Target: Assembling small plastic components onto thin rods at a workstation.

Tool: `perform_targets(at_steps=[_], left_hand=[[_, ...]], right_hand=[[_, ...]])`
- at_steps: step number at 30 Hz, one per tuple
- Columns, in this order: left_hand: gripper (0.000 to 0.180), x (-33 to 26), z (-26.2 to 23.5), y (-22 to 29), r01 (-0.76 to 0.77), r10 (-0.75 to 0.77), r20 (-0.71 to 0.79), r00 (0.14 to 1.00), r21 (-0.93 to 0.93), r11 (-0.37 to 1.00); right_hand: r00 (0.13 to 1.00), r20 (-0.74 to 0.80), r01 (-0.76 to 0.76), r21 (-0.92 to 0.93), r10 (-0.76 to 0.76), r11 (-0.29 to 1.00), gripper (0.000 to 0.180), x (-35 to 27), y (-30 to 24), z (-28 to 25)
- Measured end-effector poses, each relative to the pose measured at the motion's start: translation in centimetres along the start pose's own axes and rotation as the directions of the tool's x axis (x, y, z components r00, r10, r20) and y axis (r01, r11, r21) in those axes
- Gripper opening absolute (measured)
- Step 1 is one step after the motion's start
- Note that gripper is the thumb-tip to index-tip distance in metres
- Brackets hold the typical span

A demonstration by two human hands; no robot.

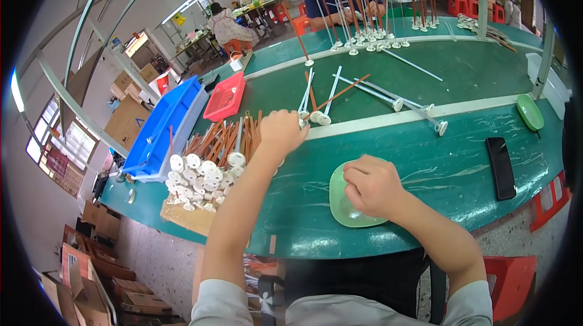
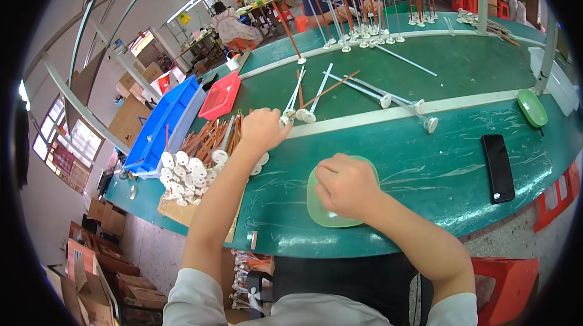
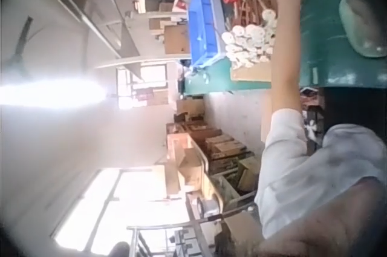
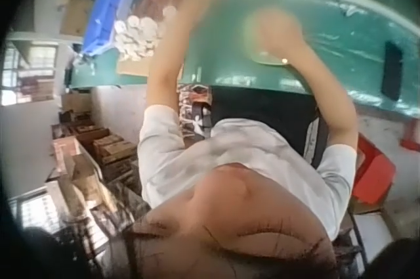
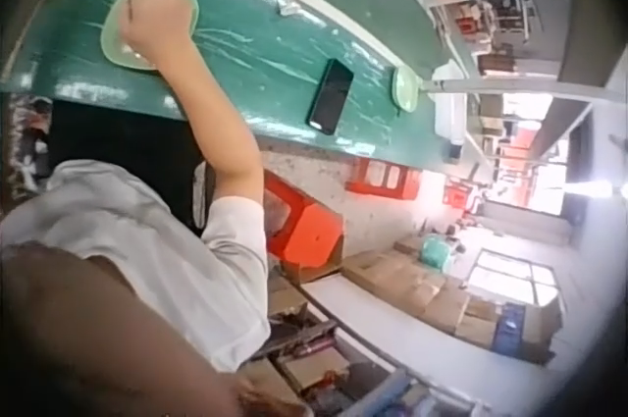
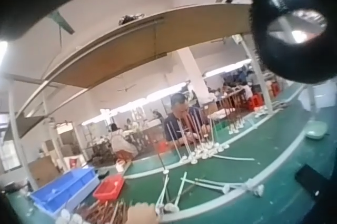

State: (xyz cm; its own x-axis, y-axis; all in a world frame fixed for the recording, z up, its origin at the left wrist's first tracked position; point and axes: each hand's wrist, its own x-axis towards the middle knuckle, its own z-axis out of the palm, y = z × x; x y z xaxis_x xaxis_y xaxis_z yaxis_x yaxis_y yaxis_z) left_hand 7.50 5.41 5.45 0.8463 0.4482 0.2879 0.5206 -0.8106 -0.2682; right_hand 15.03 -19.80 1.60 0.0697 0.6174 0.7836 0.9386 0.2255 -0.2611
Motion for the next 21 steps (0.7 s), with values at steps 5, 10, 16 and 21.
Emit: perform_targets(at_steps=[5, 10, 16, 21], left_hand=[[0.029, 2.1, 4.8, -0.7, -0.084, 0.084, -0.011, 0.996, -0.010, 0.996], [0.026, 1.7, 4.7, -0.4, -0.086, 0.084, -0.036, 0.996, -0.072, 0.994], [0.030, -2.1, 0.0, 0.1, 0.060, -0.163, -0.166, 0.973, -0.499, 0.865], [0.027, -6.7, -0.7, 4.7, 0.124, -0.105, 0.158, 0.982, -0.953, -0.277]], right_hand=[[0.999, -0.030, 0.017, -0.029, -0.018, 0.999, 0.008, 0.3, -0.1, 0.1], [0.998, -0.065, 0.023, -0.031, -0.025, 0.999, 0.010, 0.4, 0.2, 0.1], [0.993, -0.116, -0.021, -0.033, 0.017, 0.999, 0.017, 0.6, 0.2, 0.2], [0.967, -0.256, -0.024, -0.035, 0.014, 0.999, 0.023, 1.8, -0.2, -0.3]])
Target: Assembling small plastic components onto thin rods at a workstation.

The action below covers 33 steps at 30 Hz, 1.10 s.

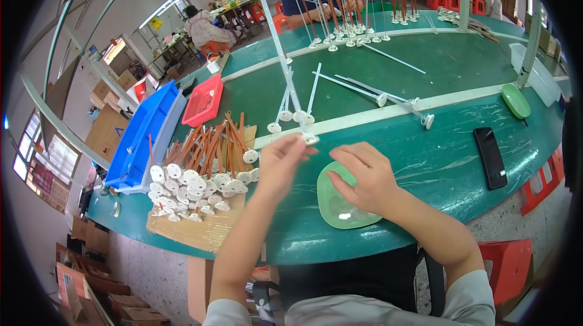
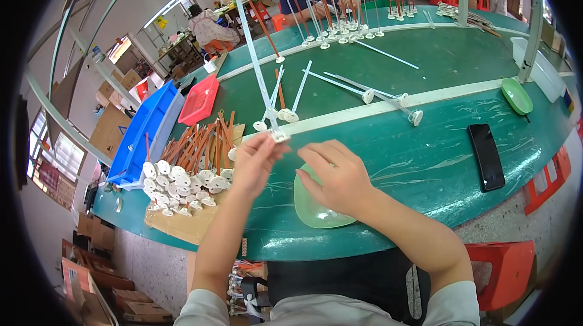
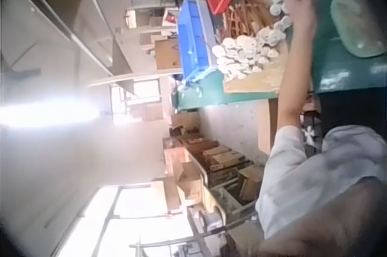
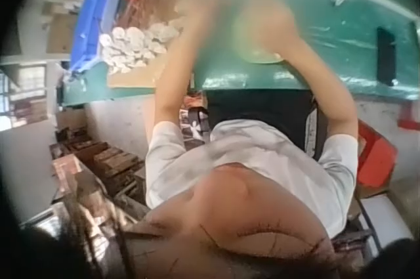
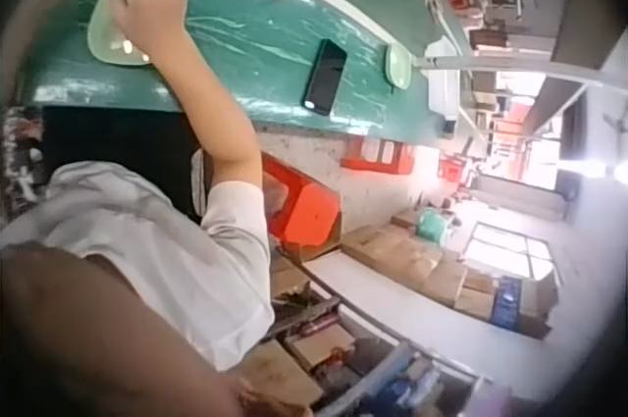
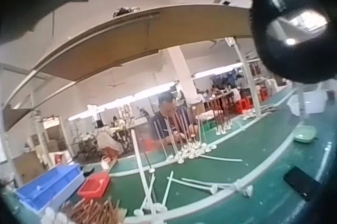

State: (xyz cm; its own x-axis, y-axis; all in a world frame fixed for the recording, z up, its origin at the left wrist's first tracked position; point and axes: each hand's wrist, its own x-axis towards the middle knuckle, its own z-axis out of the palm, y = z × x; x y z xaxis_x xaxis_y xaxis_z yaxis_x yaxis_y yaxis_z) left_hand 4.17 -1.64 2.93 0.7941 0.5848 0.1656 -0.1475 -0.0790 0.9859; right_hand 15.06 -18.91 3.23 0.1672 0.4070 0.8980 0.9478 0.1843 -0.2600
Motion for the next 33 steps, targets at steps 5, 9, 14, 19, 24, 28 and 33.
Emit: perform_targets(at_steps=[5, 9, 14, 19, 24, 28, 33], left_hand=[[0.023, -2.9, 1.1, -2.6, 0.163, 0.023, 0.343, 0.939, -0.504, 0.848], [0.027, -4.0, 0.9, -3.2, 0.235, 0.012, 0.402, 0.916, -0.558, 0.796], [0.052, -4.1, 1.0, -1.5, 0.263, -0.012, 0.443, 0.897, -0.512, 0.818], [0.056, -4.0, 0.5, -2.1, 0.236, 0.001, 0.444, 0.896, -0.478, 0.846], [0.067, -3.4, -0.4, -2.1, 0.240, 0.026, 0.512, 0.859, -0.447, 0.862], [0.070, -3.5, -0.1, -1.4, 0.201, 0.012, 0.496, 0.868, -0.375, 0.905], [0.056, -3.3, -0.1, -1.5, 0.082, 0.052, 0.383, 0.922, -0.325, 0.942]], right_hand=[[0.989, -0.021, 0.150, 0.131, -0.148, 0.980, 0.032, -0.9, 1.5, 0.2], [0.985, 0.012, 0.167, 0.154, -0.171, 0.974, 0.029, -0.6, 0.9, 0.0], [0.990, -0.027, 0.143, 0.171, -0.140, 0.975, 0.027, -0.4, 0.5, 0.4], [0.993, -0.005, 0.116, 0.186, -0.117, 0.976, 0.030, -0.5, 0.0, 0.3], [0.996, 0.094, -0.018, 0.307, -0.012, 0.951, 0.022, -0.3, 0.2, 0.0], [0.993, 0.116, -0.043, 0.328, 0.005, 0.944, 0.020, -0.6, 0.4, -0.1], [0.994, 0.103, -0.079, 0.360, 0.044, 0.930, 0.018, -0.6, 0.6, 0.3]])
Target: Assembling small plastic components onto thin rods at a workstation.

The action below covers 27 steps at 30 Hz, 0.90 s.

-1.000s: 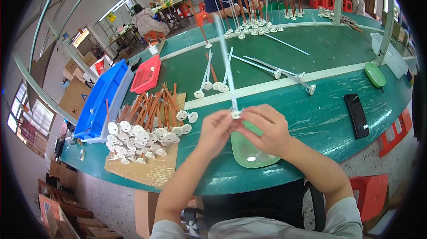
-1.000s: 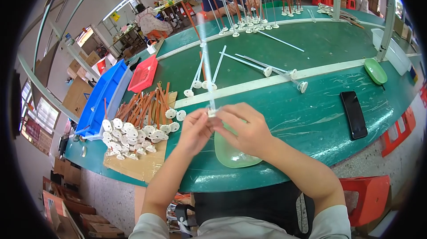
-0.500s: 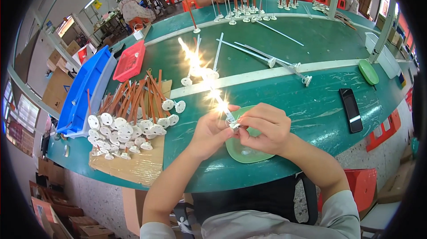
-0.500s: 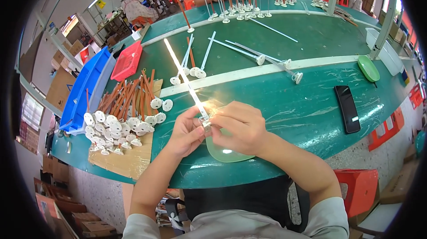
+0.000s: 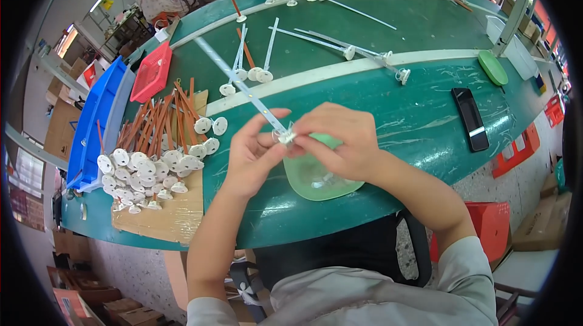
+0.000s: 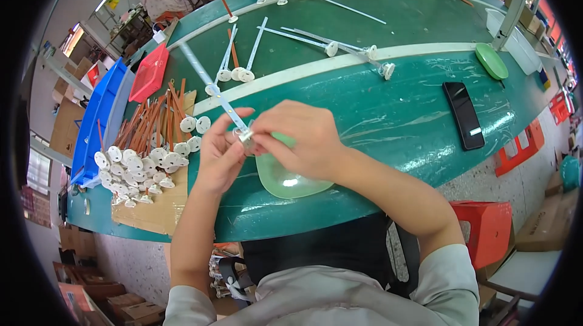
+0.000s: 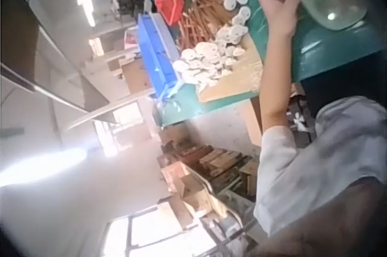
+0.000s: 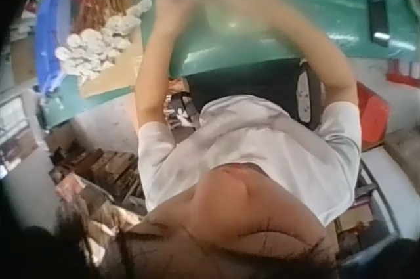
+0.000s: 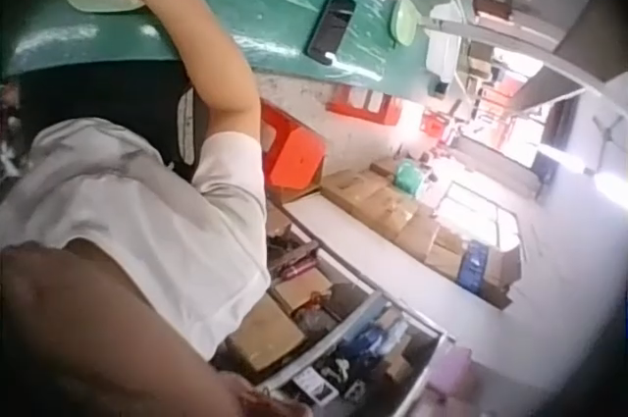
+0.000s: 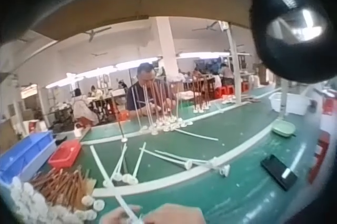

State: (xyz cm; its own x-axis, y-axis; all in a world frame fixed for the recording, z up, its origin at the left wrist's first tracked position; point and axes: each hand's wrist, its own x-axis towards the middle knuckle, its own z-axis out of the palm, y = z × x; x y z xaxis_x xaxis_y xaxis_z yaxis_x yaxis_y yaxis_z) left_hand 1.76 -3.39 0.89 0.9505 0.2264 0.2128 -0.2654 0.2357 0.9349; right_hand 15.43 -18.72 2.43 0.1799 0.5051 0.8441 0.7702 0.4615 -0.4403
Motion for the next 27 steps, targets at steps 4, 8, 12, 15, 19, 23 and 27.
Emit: perform_targets(at_steps=[4, 8, 12, 15, 19, 23, 27], left_hand=[[0.047, 0.3, 0.9, 0.4, -0.025, 0.046, -0.247, 0.968, 0.087, 0.996], [0.043, 0.1, 0.1, 0.2, -0.003, 0.054, -0.328, 0.943, 0.152, 0.988], [0.042, 0.1, 1.3, 0.3, 0.012, 0.025, -0.279, 0.960, 0.129, 0.992], [0.042, 0.1, 1.5, 0.3, 0.018, 0.014, -0.253, 0.967, 0.127, 0.992], [0.042, -0.1, 1.4, 0.1, 0.035, 0.003, -0.250, 0.968, 0.149, 0.988], [0.042, 0.2, 1.6, 0.0, 0.038, 0.004, -0.251, 0.968, 0.163, 0.986], [0.042, 0.2, 1.3, -0.3, 0.038, 0.006, -0.253, 0.967, 0.169, 0.985]], right_hand=[[0.951, -0.019, -0.308, 0.013, 0.308, 0.951, 0.017, -0.3, 0.9, -0.4], [0.762, 0.508, -0.336, -0.219, 0.401, 0.916, 0.016, -0.3, 0.8, -1.3], [0.697, 0.639, -0.212, -0.251, 0.326, 0.945, 0.013, -1.5, 0.9, -0.9], [0.575, 0.650, -0.335, -0.367, 0.497, 0.868, 0.013, -1.5, 0.7, -0.6], [0.588, 0.650, -0.331, -0.349, 0.481, 0.877, 0.015, -1.7, 1.1, -0.3], [0.598, 0.653, -0.338, -0.320, 0.465, 0.885, 0.015, -1.8, 1.2, -0.5], [0.591, 0.670, -0.335, -0.302, 0.449, 0.892, 0.016, -1.8, 1.1, -0.5]])
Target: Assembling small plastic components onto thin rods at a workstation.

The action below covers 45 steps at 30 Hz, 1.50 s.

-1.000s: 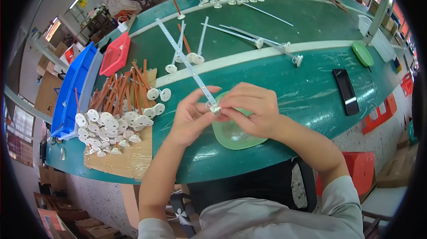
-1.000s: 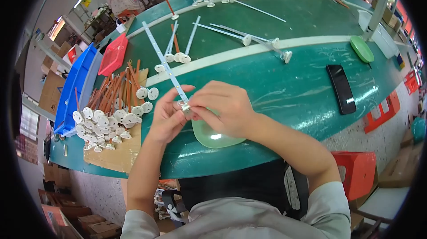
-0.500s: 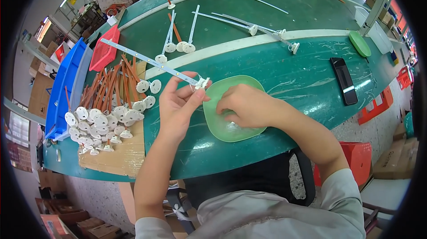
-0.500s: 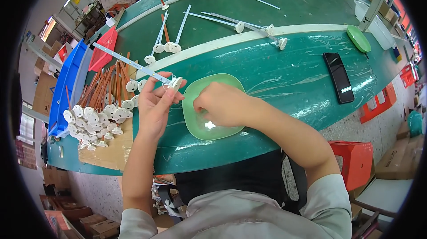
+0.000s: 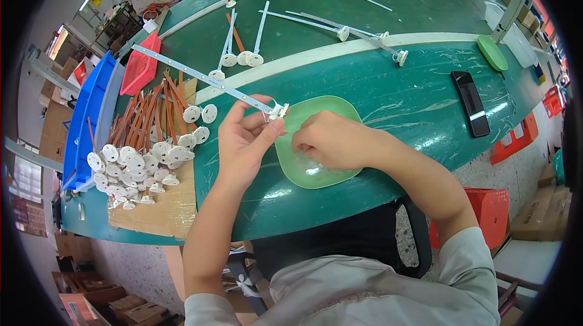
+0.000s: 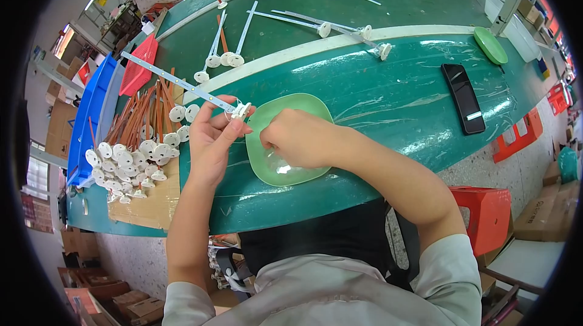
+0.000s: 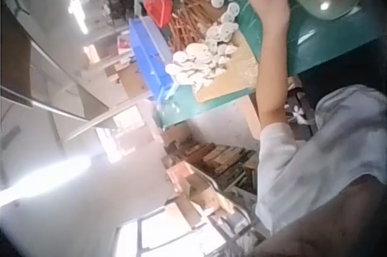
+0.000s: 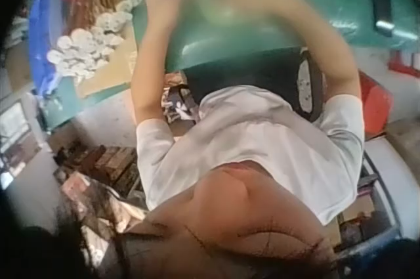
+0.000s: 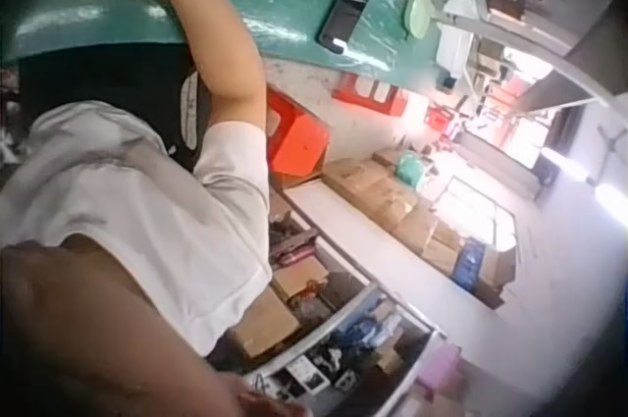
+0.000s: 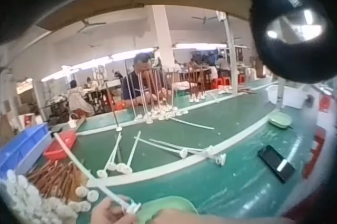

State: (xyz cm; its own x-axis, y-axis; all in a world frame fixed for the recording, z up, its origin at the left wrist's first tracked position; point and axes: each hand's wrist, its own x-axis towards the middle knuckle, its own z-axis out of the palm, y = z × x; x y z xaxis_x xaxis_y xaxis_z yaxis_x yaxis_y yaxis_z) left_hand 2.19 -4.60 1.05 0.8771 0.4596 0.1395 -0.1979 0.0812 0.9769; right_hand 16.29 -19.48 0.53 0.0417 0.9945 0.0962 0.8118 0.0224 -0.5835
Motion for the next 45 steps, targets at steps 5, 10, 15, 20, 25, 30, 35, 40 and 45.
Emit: perform_targets(at_steps=[5, 10, 15, 20, 25, 30, 35, 40, 45], left_hand=[[0.042, -0.1, 0.1, -0.1, 0.001, -0.001, -0.013, 1.000, 0.011, 1.000], [0.042, -0.2, 0.0, 0.1, -0.045, 0.045, 0.000, 0.999, 0.067, 0.997], [0.042, -0.3, 0.1, 0.2, -0.071, 0.072, -0.008, 0.997, 0.068, 0.995], [0.042, -0.3, 0.2, 0.3, -0.072, 0.073, -0.014, 0.997, 0.064, 0.995], [0.040, -0.4, 0.2, 0.2, -0.080, 0.081, -0.013, 0.997, 0.086, 0.993], [0.042, -0.5, 0.3, 0.3, -0.073, 0.073, 0.005, 0.997, 0.095, 0.993], [0.041, -0.5, 0.1, 0.3, -0.042, 0.042, -0.013, 0.999, -0.042, 0.998], [0.040, -0.5, 0.1, 0.0, -0.095, 0.104, 0.029, 0.994, -0.210, 0.973], [0.039, -0.3, -0.4, 0.2, -0.059, 0.063, 0.007, 0.998, -0.252, 0.966]], right_hand=[[0.999, 0.023, 0.022, 0.003, -0.023, 1.000, 0.017, -0.1, -0.2, -0.5], [1.000, -0.007, 0.009, 0.104, -0.008, 0.995, 0.014, -0.2, -0.7, -1.8], [0.991, -0.115, 0.088, 0.201, -0.066, 0.976, 0.011, -0.2, -0.3, -2.5], [0.991, -0.130, 0.011, 0.231, 0.020, 0.973, 0.009, -0.1, -0.3, -2.7], [0.985, -0.150, -0.050, 0.239, 0.088, 0.970, 0.008, -0.1, -0.2, -2.8], [0.929, -0.368, 0.038, 0.190, 0.036, 0.981, 0.006, 0.0, -0.4, -2.1], [0.555, -0.738, 0.258, -0.286, -0.384, 0.923, 0.014, 0.8, -0.1, -0.4], [0.557, -0.673, 0.246, -0.426, -0.486, 0.871, 0.021, 0.8, -0.3, 0.3], [0.573, -0.668, 0.274, -0.390, -0.475, 0.879, 0.026, 1.0, -0.6, 0.0]])
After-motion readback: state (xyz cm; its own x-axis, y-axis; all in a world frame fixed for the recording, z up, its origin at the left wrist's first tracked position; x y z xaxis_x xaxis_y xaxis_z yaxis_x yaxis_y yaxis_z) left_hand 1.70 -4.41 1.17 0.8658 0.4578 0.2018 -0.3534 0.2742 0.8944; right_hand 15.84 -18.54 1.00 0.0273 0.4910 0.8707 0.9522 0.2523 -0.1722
